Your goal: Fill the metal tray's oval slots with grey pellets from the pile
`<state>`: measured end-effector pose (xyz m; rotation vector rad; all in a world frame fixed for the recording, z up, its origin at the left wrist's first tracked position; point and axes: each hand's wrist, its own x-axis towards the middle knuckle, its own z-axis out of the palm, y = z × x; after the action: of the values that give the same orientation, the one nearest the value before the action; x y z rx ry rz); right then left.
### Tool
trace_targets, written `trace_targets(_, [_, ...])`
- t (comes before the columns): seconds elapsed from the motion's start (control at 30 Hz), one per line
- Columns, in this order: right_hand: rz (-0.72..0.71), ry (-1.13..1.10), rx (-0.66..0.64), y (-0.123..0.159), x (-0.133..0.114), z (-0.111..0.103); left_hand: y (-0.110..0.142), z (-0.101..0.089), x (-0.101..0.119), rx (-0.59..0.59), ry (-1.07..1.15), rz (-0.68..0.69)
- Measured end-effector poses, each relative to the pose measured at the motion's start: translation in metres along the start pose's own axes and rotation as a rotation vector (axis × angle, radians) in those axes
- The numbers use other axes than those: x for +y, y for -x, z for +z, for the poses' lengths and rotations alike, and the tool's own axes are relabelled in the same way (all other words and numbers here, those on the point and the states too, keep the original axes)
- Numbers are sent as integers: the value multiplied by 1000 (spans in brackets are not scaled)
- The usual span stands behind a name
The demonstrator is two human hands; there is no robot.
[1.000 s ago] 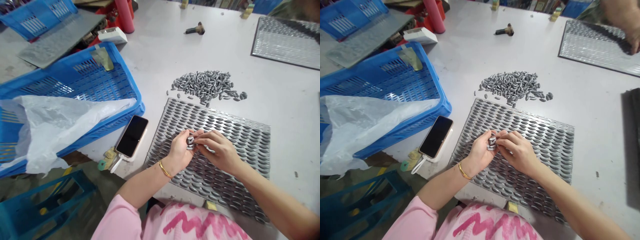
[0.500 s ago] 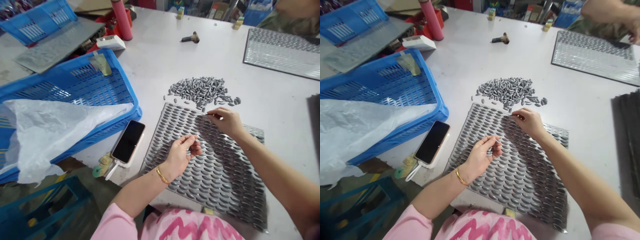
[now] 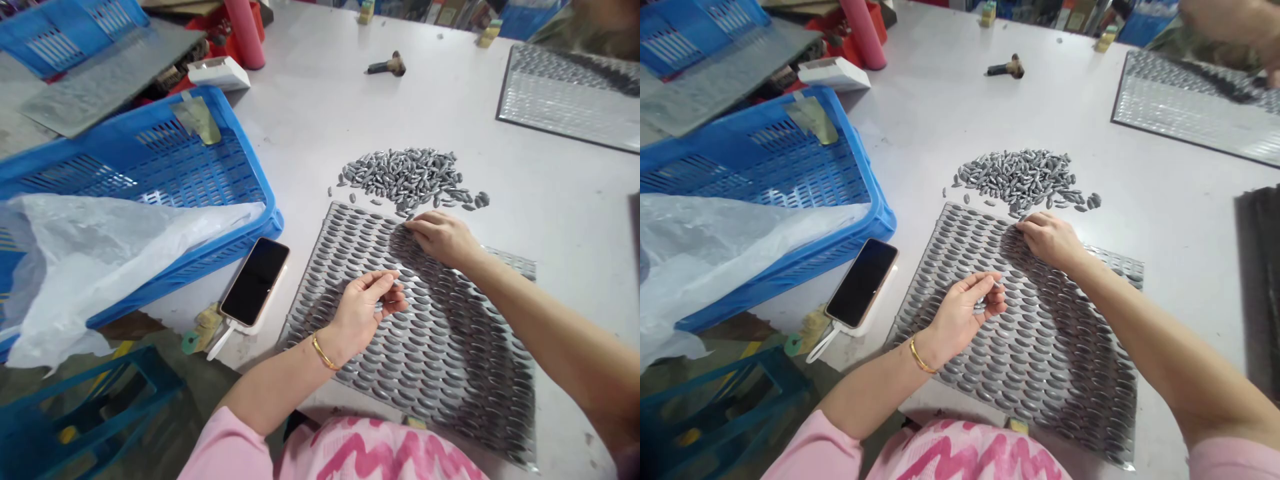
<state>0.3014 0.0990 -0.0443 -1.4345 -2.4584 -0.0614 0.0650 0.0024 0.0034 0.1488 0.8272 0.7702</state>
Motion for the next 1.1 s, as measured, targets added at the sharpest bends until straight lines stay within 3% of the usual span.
trace_targets(0.2, [-41, 37, -55, -5, 4, -3, -1, 0, -2, -5, 3, -5])
trace_targets(0.33, [52, -108, 27, -2, -2, -17, 1, 1, -1, 9, -25, 26])
trace_targets(0.43, [141, -338, 105, 13, -31, -40, 1, 1, -2, 24, -31, 60])
trace_targets(0.53, [73, -582, 31, 32, -71, -58, 0, 0, -5, 19, -35, 75])
trace_targets(0.67, [-44, -528, 162, 49, -103, -59, 0, 1, -10, 22, -40, 88])
trace_targets(0.77, [-55, -479, 184, 53, -103, -53, 0, 1, -12, 18, -63, 92])
trace_targets(1.0, [-3, -543, 39, 45, -98, -65, 0, 2, -9, 18, -70, 84])
trace_targets(1.1, [86, -539, 63, 42, -81, -61, 2, 3, -6, 14, -51, 55])
